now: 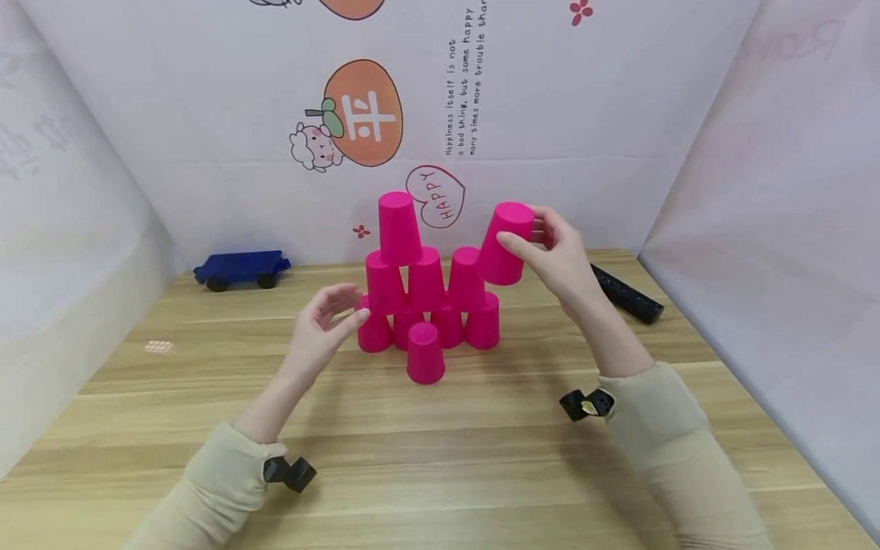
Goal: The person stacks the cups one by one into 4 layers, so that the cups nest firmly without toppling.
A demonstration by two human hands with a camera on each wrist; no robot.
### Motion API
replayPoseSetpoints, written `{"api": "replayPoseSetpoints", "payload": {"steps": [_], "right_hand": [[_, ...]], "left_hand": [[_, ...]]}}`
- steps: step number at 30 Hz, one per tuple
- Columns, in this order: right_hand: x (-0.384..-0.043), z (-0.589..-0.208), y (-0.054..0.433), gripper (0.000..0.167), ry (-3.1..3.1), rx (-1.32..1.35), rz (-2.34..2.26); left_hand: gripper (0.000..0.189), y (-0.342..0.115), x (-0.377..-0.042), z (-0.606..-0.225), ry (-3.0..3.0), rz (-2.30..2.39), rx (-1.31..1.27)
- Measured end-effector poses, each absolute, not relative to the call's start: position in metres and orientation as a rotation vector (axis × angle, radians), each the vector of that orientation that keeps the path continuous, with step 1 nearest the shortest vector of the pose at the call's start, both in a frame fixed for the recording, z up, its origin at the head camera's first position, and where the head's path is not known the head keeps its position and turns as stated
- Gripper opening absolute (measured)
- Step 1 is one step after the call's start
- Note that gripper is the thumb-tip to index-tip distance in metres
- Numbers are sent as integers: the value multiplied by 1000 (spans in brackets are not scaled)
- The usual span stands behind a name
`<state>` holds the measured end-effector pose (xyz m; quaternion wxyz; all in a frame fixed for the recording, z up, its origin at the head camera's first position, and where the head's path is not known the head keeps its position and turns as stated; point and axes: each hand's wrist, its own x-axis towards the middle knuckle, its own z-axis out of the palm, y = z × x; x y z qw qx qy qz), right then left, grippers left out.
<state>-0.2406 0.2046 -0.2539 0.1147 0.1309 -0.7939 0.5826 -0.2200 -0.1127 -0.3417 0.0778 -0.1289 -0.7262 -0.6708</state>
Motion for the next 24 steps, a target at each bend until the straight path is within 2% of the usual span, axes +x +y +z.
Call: {"api": "replayPoseSetpoints", "payload": {"steps": [11,24], "right_hand": [[-274,-239,171,50,-2376,362,1634],[-295,-249,148,53,-2446,408,1642]], "left_hand": [[55,-87,-215,-369,-2338,-1982,-412],[60,-66,-219,-391,-2419,-1944,-351]]}}
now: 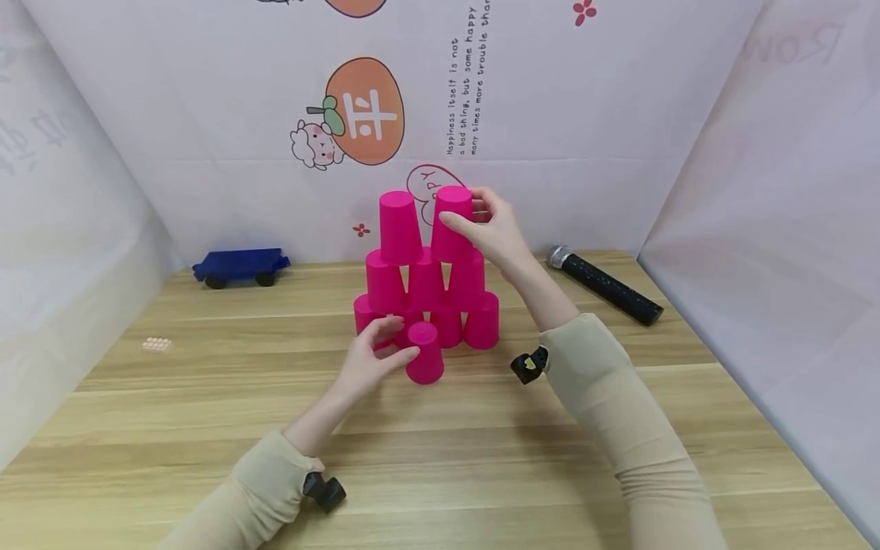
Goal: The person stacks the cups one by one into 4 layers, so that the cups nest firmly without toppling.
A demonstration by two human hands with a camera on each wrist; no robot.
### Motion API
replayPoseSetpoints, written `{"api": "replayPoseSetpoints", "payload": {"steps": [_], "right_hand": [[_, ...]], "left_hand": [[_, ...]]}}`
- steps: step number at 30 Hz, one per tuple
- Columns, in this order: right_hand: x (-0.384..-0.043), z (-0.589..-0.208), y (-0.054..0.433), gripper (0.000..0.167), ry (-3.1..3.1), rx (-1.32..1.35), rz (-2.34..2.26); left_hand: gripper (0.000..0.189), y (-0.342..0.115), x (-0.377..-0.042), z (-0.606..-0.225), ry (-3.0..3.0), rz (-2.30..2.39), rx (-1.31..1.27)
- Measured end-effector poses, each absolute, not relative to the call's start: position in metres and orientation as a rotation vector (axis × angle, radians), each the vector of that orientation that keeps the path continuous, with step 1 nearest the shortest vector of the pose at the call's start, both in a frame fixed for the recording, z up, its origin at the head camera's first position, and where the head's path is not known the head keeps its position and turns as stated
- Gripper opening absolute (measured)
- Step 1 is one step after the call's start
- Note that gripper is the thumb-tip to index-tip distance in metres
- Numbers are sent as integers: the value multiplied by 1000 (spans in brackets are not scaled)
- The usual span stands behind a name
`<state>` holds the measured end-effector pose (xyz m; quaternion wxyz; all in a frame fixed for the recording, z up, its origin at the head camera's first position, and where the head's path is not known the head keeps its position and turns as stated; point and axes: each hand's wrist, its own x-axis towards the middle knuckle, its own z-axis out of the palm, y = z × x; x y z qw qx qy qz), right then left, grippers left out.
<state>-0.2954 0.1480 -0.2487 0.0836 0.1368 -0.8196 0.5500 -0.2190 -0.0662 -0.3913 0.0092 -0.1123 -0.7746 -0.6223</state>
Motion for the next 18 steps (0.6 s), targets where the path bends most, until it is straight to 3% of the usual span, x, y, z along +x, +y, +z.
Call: {"api": "replayPoseSetpoints", "payload": {"steps": [18], "right_hand": [[-298,-255,140,58,-2481,409,1625]], "left_hand": [[64,-54,-225,-393,-2593,-1816,-356]]}}
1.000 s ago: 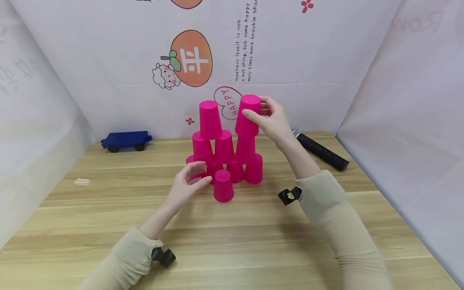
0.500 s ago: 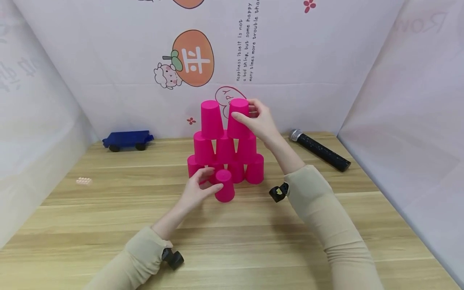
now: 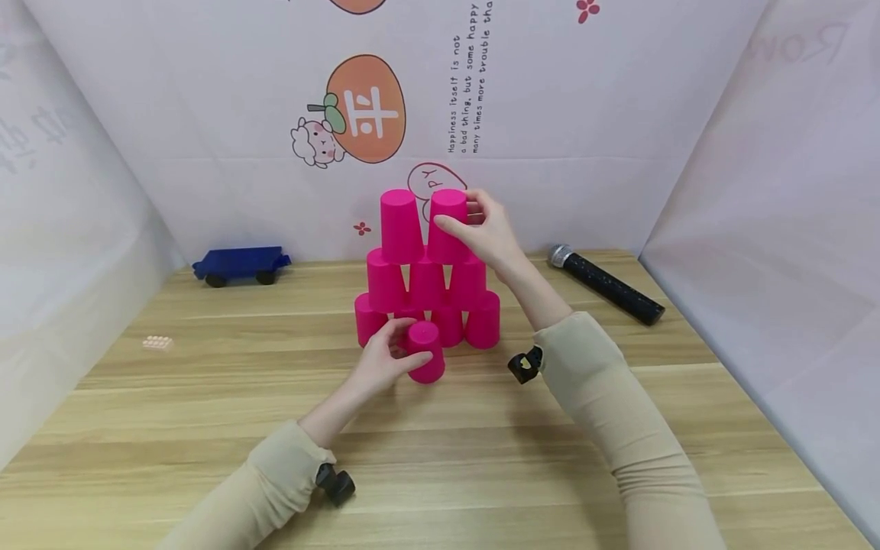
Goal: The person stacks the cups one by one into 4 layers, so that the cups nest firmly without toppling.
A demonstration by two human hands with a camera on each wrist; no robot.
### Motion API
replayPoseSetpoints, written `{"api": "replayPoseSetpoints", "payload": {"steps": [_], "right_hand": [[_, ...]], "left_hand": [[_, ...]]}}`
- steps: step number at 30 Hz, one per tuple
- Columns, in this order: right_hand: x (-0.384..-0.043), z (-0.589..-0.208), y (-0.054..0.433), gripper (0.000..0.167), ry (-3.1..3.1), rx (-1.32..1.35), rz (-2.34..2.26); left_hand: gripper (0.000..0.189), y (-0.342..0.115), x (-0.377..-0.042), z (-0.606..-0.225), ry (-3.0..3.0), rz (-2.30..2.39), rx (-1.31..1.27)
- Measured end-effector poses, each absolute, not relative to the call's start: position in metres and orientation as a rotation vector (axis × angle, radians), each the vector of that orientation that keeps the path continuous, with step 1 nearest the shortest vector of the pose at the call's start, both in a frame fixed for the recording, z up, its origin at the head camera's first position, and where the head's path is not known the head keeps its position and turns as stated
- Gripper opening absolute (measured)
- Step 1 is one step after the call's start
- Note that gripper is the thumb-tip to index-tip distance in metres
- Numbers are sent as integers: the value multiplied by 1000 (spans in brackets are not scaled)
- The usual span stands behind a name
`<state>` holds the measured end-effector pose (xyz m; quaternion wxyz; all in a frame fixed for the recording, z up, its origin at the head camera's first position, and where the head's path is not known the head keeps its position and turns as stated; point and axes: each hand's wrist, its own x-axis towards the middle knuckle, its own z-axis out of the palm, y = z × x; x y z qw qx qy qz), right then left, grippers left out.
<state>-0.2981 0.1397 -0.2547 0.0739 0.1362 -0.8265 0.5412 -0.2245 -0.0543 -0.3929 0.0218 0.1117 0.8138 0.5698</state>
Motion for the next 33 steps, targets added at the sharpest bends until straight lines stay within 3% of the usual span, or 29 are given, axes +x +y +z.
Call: {"api": "replayPoseSetpoints", "payload": {"steps": [9,19,28,33], "right_hand": [[-299,-254,138,58,-2506,402,1621],[-296,-253,147,68,-2566,404,1649],[-293,-259,176,78,-2626,436,1679],[-289,-270,199,74,-2622,471,1732]], "left_hand": [[62,-53,-227,-392,2566,1666,340],[58,-52,-229,-393,2574,1650,372],[54,-57,-227,-394,2543,1681,405],[52,-67,-220,-383,2499,1728,384]]}}
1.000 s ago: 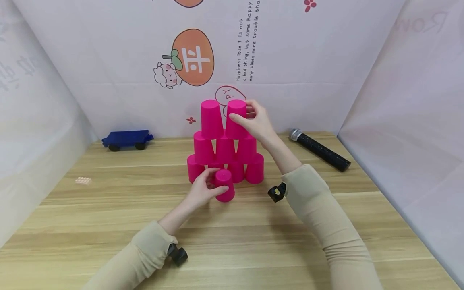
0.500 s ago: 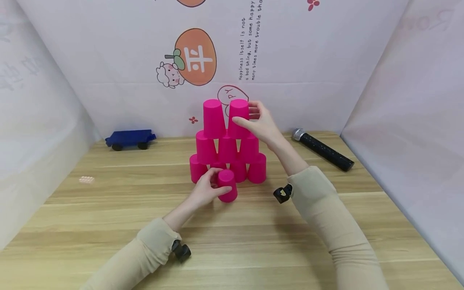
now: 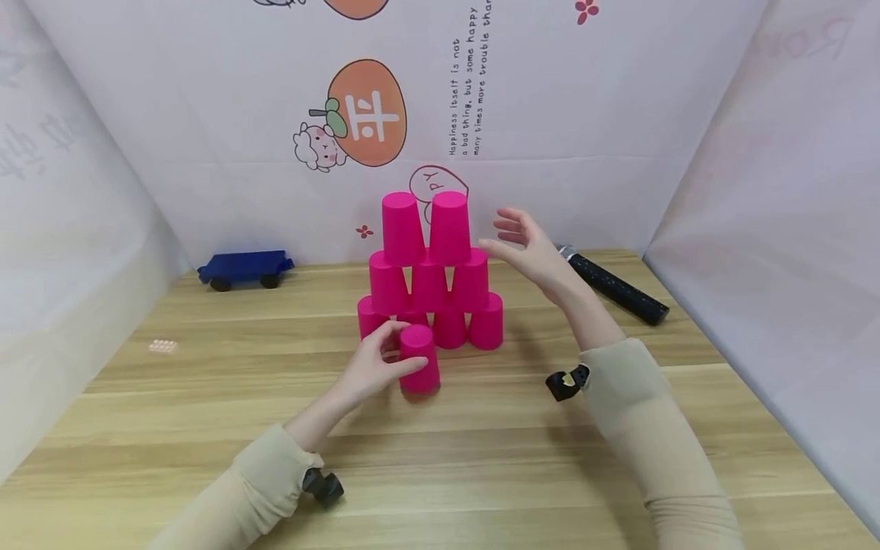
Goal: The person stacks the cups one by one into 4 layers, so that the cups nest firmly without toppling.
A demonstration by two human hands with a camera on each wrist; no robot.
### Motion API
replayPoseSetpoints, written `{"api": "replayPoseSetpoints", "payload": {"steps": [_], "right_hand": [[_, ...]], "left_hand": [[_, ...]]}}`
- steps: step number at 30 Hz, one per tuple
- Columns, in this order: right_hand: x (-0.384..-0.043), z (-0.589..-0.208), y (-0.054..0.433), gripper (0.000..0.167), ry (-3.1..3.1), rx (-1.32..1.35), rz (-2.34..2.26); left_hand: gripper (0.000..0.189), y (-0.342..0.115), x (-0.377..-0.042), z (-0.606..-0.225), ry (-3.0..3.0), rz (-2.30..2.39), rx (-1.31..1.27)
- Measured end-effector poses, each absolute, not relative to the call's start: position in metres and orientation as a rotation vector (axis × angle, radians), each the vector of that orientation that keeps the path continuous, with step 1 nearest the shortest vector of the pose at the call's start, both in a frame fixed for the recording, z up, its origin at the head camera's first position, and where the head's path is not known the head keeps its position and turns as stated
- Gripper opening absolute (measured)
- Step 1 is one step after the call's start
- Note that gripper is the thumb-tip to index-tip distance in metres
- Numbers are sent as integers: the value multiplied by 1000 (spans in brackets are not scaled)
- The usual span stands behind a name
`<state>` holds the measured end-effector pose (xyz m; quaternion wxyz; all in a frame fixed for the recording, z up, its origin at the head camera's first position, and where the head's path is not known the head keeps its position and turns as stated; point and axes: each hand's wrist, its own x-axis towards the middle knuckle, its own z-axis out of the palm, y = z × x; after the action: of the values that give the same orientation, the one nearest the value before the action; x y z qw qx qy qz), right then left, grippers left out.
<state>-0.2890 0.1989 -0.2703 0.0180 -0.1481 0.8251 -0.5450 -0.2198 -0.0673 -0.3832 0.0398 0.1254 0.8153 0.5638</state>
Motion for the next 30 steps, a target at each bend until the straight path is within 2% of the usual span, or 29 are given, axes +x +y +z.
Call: {"api": "replayPoseSetpoints", "payload": {"steps": [14,23,30], "right_hand": [[-281,-328,251,65,2495,-449,-1584],[-273,-358,255,63,2435,-458,-1518],[-271,-366,247,65,2450,-466,-1458]], "left_hand": [[49,-99,-209,-295,2504,1836,576],[50,-106,-214,-254,2543,1925,698],[50,-105,-218,-227,2546,1976,728]]}}
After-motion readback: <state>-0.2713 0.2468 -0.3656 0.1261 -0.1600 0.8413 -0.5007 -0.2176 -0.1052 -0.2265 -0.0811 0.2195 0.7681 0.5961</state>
